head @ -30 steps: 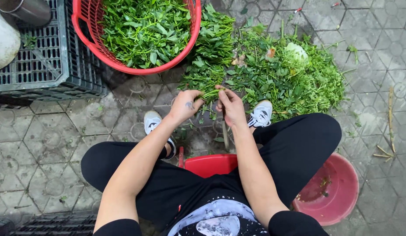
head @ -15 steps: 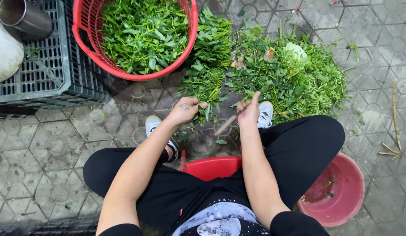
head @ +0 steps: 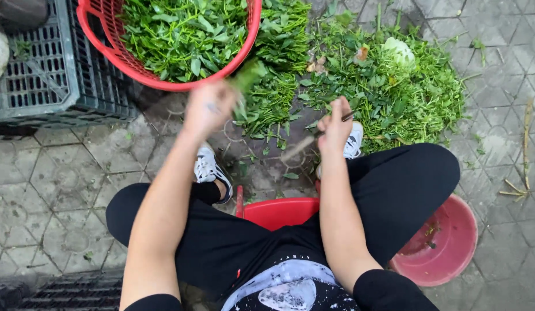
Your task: Trimming and sorting green leafy vegetables using a knife and placing them in a basket
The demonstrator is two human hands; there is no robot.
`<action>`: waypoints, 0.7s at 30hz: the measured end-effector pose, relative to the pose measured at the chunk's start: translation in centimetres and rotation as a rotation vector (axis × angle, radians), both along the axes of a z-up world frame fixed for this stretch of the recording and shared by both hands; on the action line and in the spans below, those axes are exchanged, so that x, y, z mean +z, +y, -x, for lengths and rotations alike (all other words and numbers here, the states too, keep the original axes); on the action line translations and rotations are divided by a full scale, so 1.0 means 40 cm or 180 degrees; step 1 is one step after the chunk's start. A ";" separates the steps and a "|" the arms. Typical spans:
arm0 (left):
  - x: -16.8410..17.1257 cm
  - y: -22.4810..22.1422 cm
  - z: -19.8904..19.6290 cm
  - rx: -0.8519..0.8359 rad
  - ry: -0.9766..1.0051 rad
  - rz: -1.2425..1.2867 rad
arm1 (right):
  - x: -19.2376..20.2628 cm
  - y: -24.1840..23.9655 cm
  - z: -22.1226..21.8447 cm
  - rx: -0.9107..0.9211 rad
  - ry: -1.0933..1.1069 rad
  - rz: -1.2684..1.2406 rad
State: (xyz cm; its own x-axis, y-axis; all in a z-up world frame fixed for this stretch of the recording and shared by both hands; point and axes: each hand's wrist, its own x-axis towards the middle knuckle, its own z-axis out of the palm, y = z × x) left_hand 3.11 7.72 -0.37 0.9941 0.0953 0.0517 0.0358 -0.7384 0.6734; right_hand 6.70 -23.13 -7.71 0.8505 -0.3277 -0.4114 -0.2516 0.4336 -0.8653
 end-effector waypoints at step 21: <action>0.346 0.097 0.039 -0.0176 -0.0407 -0.0736 | -0.663 0.034 0.122 0.3591 0.1751 0.3764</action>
